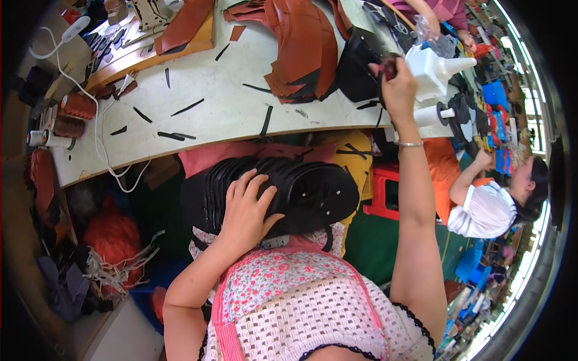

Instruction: The person trims the edges of black shoe components using scissors.

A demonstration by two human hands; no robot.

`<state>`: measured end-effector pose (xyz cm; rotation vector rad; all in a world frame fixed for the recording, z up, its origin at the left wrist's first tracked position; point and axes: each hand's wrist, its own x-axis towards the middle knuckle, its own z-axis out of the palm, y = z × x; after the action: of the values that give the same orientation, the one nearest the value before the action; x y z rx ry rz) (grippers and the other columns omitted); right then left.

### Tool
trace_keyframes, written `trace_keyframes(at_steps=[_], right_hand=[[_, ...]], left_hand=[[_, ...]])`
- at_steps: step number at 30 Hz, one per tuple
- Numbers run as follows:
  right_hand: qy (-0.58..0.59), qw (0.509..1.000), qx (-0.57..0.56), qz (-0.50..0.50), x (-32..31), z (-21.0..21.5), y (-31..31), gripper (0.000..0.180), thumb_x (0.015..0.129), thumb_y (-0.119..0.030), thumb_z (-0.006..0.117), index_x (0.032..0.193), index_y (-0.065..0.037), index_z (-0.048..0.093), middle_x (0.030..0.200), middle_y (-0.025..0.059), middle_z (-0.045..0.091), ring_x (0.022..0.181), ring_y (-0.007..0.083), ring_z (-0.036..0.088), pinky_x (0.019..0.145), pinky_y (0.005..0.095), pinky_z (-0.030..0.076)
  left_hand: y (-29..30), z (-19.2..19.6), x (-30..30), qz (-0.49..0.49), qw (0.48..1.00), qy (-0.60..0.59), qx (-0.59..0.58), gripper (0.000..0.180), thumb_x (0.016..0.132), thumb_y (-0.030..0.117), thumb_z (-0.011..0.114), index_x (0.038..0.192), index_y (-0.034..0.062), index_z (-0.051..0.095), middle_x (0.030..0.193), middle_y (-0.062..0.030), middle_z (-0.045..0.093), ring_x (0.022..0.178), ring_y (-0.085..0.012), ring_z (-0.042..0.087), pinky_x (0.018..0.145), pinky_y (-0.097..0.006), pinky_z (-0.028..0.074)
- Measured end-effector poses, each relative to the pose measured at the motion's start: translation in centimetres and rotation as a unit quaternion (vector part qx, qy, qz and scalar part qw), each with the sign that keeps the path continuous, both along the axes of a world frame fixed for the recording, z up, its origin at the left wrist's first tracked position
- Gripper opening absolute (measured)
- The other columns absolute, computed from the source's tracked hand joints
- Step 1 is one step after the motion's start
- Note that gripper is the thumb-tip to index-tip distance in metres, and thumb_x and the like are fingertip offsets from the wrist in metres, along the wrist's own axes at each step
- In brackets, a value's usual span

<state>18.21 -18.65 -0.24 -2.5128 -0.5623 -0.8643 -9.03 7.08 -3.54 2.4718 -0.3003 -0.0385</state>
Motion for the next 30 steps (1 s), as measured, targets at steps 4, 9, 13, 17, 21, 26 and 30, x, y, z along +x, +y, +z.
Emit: trace_keyframes(at_steps=[4, 9, 13, 17, 21, 26, 30], right_hand=[[0.025, 0.994, 0.104, 0.031, -8.1, 1.2, 3.7, 0.015, 0.082, -0.004, 0.064, 0.086, -0.001, 0.050, 0.065, 0.0134, 0.057, 0.053, 0.0300, 0.057, 0.051, 0.0323, 0.044], [0.524, 0.827, 0.180, 0.098, -22.4, -6.0, 5.6, 0.044, 0.068, -0.002, 0.081, 0.096, 0.003, 0.048, 0.088, 0.0121, 0.065, 0.068, 0.0125, 0.063, 0.062, 0.0243, 0.052], [0.581, 0.635, 0.506, 0.059, -24.9, -9.3, 7.2, 0.025, 0.073, 0.003, 0.073, 0.085, -0.001, 0.051, 0.079, 0.0056, 0.062, 0.070, 0.0114, 0.061, 0.064, 0.0267, 0.050], [0.494, 0.737, 0.460, -0.004, -25.8, -8.1, 2.7, 0.027, 0.074, 0.004, 0.072, 0.084, -0.004, 0.048, 0.075, 0.0030, 0.058, 0.067, 0.0078, 0.056, 0.062, 0.0229, 0.047], [0.397, 0.782, 0.480, -0.002, -25.6, -0.8, -0.6, 0.028, 0.075, 0.007, 0.070, 0.079, -0.004, 0.044, 0.077, 0.0042, 0.057, 0.068, 0.0068, 0.055, 0.064, 0.0215, 0.046], [0.452, 0.828, 0.318, 0.096, -25.1, 1.1, -1.7, 0.026, 0.072, -0.002, 0.077, 0.081, -0.002, 0.053, 0.074, 0.0044, 0.057, 0.066, 0.0101, 0.056, 0.057, 0.0248, 0.043], [0.364, 0.919, -0.027, 0.148, -21.0, 3.8, -6.4, 0.056, 0.053, -0.018, 0.085, 0.093, 0.003, 0.052, 0.083, 0.0129, 0.052, 0.071, 0.0288, 0.055, 0.062, 0.0340, 0.045]], left_hand=[[0.0, -1.0, -0.7, 0.026, 0.999, -0.012, 0.023, 0.049, 0.066, 0.019, 0.077, 0.108, 0.0057, 0.057, 0.122, -0.0139, 0.048, 0.123, -0.0341, 0.038, 0.099, -0.047, 0.031], [-1.0, -0.7, -0.4, 0.017, 0.999, -0.021, 0.026, 0.041, 0.068, 0.013, 0.072, 0.107, 0.0118, 0.060, 0.124, -0.0135, 0.047, 0.123, -0.0352, 0.038, 0.100, -0.048, 0.028], [-1.1, -1.2, -0.7, -0.020, 0.996, -0.050, 0.074, 0.038, 0.068, 0.014, 0.072, 0.105, 0.0146, 0.062, 0.125, -0.0138, 0.047, 0.123, -0.0359, 0.038, 0.100, -0.049, 0.027], [-0.6, 0.0, -0.2, -0.026, 0.997, -0.069, 0.034, 0.041, 0.067, 0.020, 0.076, 0.105, 0.0090, 0.063, 0.121, -0.0151, 0.049, 0.121, -0.0361, 0.040, 0.097, -0.048, 0.032], [-3.4, 2.1, 0.9, 0.019, 0.976, -0.017, -0.216, 0.052, 0.066, 0.022, 0.080, 0.108, 0.0001, 0.059, 0.111, -0.0166, 0.054, 0.107, -0.0339, 0.052, 0.088, -0.042, 0.044], [-7.3, 0.7, 2.8, 0.021, 0.785, 0.292, -0.546, 0.049, 0.077, 0.012, 0.074, 0.118, -0.0043, 0.053, 0.101, -0.0110, 0.064, 0.091, -0.0146, 0.061, 0.084, -0.028, 0.048], [-6.3, 0.9, 2.9, 0.021, 0.834, 0.200, -0.513, 0.045, 0.077, 0.004, 0.071, 0.118, -0.0040, 0.053, 0.104, -0.0077, 0.062, 0.095, -0.0109, 0.057, 0.086, -0.026, 0.046]])
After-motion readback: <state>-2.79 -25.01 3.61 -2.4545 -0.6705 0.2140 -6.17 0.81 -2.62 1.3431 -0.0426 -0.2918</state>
